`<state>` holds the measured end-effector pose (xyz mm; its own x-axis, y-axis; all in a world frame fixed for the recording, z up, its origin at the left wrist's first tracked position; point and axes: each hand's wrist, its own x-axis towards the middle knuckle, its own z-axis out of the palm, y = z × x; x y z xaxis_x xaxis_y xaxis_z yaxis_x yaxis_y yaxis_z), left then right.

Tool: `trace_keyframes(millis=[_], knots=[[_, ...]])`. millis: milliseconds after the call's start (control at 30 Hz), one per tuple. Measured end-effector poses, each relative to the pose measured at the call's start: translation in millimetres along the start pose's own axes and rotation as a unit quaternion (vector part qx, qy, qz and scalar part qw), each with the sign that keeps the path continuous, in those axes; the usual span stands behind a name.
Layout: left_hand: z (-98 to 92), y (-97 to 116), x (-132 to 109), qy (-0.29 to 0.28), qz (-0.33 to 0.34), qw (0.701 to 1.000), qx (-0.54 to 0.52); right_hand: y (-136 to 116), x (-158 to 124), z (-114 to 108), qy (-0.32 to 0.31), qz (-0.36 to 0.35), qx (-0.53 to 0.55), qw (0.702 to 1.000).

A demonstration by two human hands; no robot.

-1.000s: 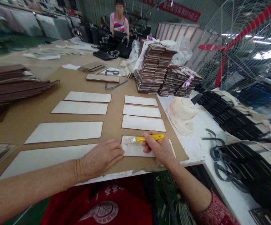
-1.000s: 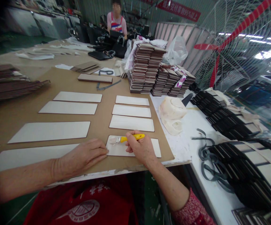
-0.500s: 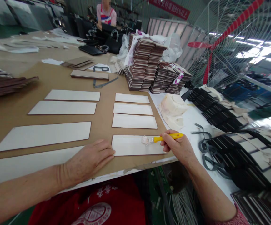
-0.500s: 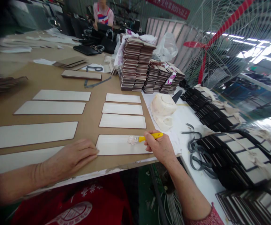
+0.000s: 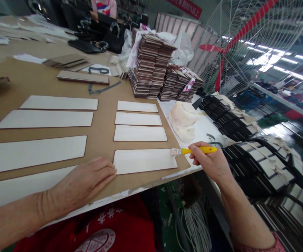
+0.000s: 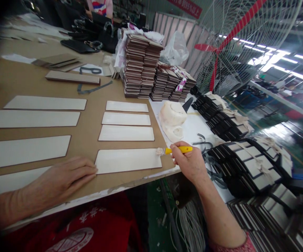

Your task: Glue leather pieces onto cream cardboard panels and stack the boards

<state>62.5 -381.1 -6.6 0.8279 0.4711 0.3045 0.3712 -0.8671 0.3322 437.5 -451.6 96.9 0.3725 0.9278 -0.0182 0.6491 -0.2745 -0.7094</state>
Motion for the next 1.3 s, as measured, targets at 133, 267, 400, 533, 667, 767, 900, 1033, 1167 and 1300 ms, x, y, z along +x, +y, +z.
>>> trace_keyframes(millis=[133, 267, 400, 533, 667, 767, 900, 1033, 1167, 1300], knots=[[-0.6, 0.4, 1.0, -0.003, -0.003, 1.000, -0.010, -6.0, -5.3, 8.6, -0.013, -0.026, -0.020, 0.999], [-2.9, 2.5, 2.7, -0.002, -0.004, 1.000, -0.015, -19.0, -10.7, 34.7, -0.051, -0.075, -0.008, 0.996], [-5.2, 4.2, 2.9, 0.009, 0.003, 1.000, -0.012, -35.5, -11.3, 65.0, -0.092, -0.084, 0.066, 0.990], [-5.7, 4.8, 0.4, 0.016, 0.003, 1.000, -0.011, -50.4, -11.7, 88.7, -0.112, -0.032, 0.207, 0.971], [-7.0, 6.1, -0.3, 0.017, 0.001, 1.000, -0.010, -59.9, -18.2, 107.8, -0.151, -0.012, 0.271, 0.951], [-8.2, 7.3, 1.1, 0.013, -0.002, 1.000, -0.006, -61.1, -23.8, 119.1, -0.176, -0.007, 0.276, 0.945], [-8.2, 7.9, 2.8, 0.016, 0.002, 1.000, -0.005, -55.8, -25.0, 120.8, -0.193, -0.027, 0.224, 0.955], [-7.7, 8.1, 2.9, 0.013, 0.000, 1.000, -0.010, -46.5, -21.3, 103.9, -0.179, -0.030, 0.176, 0.967], [-8.0, 8.5, 3.0, 0.009, -0.002, 1.000, -0.007, -36.0, -20.0, 79.4, -0.149, -0.018, 0.138, 0.979], [-8.1, 7.9, 2.2, 0.010, -0.001, 1.000, -0.003, -22.1, -20.8, 55.5, -0.110, -0.011, 0.096, 0.989]])
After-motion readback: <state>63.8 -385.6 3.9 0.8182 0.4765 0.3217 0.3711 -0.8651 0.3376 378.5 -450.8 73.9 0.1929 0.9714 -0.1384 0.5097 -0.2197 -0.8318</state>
